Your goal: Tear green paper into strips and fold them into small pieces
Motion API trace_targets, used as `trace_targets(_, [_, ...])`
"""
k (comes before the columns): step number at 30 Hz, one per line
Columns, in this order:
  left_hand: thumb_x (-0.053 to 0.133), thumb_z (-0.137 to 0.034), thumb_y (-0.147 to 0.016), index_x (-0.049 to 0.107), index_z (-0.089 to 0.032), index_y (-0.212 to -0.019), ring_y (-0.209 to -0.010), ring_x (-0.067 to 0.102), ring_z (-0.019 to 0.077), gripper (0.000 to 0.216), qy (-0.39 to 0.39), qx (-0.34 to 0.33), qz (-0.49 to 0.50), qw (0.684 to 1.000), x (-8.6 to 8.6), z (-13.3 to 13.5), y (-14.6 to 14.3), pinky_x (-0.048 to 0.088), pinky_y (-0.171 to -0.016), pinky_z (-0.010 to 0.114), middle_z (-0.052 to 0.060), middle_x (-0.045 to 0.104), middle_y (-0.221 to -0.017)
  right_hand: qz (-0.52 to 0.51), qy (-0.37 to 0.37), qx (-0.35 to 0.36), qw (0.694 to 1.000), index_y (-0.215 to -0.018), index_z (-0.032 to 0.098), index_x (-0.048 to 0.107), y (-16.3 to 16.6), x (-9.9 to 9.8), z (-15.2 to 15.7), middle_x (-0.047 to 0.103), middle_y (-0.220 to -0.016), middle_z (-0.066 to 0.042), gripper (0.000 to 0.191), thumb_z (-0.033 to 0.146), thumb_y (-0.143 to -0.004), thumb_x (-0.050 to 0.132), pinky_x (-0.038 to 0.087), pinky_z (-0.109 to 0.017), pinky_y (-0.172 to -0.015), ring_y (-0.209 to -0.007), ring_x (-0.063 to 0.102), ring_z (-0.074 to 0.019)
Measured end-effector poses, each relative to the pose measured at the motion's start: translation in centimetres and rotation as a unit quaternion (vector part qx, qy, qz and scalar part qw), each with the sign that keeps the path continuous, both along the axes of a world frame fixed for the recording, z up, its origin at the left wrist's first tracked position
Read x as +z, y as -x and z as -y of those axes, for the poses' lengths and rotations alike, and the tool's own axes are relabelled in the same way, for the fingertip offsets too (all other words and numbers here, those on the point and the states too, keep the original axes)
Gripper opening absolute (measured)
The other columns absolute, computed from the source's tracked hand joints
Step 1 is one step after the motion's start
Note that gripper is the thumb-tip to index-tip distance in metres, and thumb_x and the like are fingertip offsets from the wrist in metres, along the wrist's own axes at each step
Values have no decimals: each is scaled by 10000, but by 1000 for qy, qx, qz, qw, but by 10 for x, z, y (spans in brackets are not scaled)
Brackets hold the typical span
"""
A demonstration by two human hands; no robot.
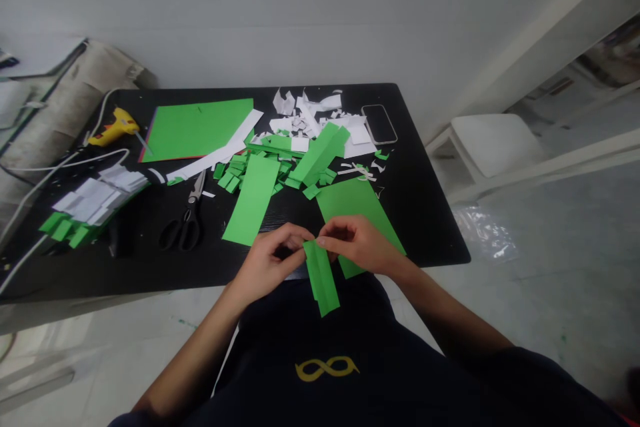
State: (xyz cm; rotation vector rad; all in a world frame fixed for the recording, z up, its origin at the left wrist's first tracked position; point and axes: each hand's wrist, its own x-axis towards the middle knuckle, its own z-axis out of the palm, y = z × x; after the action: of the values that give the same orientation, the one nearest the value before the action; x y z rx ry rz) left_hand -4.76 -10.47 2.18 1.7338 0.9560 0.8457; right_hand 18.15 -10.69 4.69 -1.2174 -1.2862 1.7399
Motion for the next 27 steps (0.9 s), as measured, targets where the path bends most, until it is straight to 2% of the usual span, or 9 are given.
trace_targets(5, [732, -251, -959, 764, -192, -1034, -714, 694, 134, 100, 31, 19, 34, 999, 0, 0, -3, 551, -679, 232, 13, 744, -804, 3, -9, -3, 1000, -872, 178, 761, 0, -3, 0, 720, -737, -5, 351, 517, -865, 852, 606, -284, -643, -660, 698, -150])
trace_targets(9, [738, -300, -964, 730, -186, -888, -605, 605, 111, 137, 49, 74, 50, 995, 0, -1, -6, 497, -586, 213, -19, 676, -690, -33, 0, -9, 999, -925, 190, 738, 1, -6, 0, 705, -745, 3, 379, 569, -937, 759, 648, -300, -676, -702, 732, -160])
trace_targets(11, [744, -328, -965, 700, -186, -825, -564, 545, 98, 204, 51, 89, 54, 993, 0, -1, -8, 459, -552, 205, -39, 621, -635, -36, -11, -14, 999, -962, 193, 734, 2, -8, 1, 720, -790, -4, 342, 528, -921, 789, 654, -304, -672, -715, 732, -161])
trace_targets(15, [751, -360, -964, 689, -181, -812, -575, 538, 99, 243, 67, 84, 57, 993, 0, -1, -9, 458, -561, 210, -36, 624, -644, -13, -43, -25, 999, -1014, 193, 744, 5, -12, 1, 768, -920, -36, 317, 420, -841, 883, 628, -284, -645, -783, 728, -170])
trace_targets(18, [746, -353, -967, 705, -181, -861, -604, 568, 109, 206, 79, 80, 60, 992, 0, 0, -10, 479, -587, 222, -22, 659, -686, -16, -29, -22, 999, -974, 187, 746, 6, -14, 1, 769, -897, -33, 300, 406, -832, 894, 637, -296, -667, -759, 727, -163])
trace_targets(22, [725, -326, -982, 713, -188, -1034, -685, 639, 125, 148, 80, 90, 91, 988, -1, 2, -11, 527, -656, 239, 9, 730, -806, -40, 2, -34, 999, -921, 187, 734, 7, -14, 1, 756, -843, -18, 324, 436, -813, 911, 664, -320, -690, -717, 738, -161])
trace_targets(27, [753, -338, -968, 584, -222, -1163, -694, 670, 134, 282, 92, 113, 141, 979, -4, 4, -14, 540, -670, 245, -14, 718, -781, -30, -19, -74, 997, -906, 204, 694, 10, -13, 1, 722, -847, -2, 365, 458, -783, 927, 657, -318, -654, -698, 710, -154])
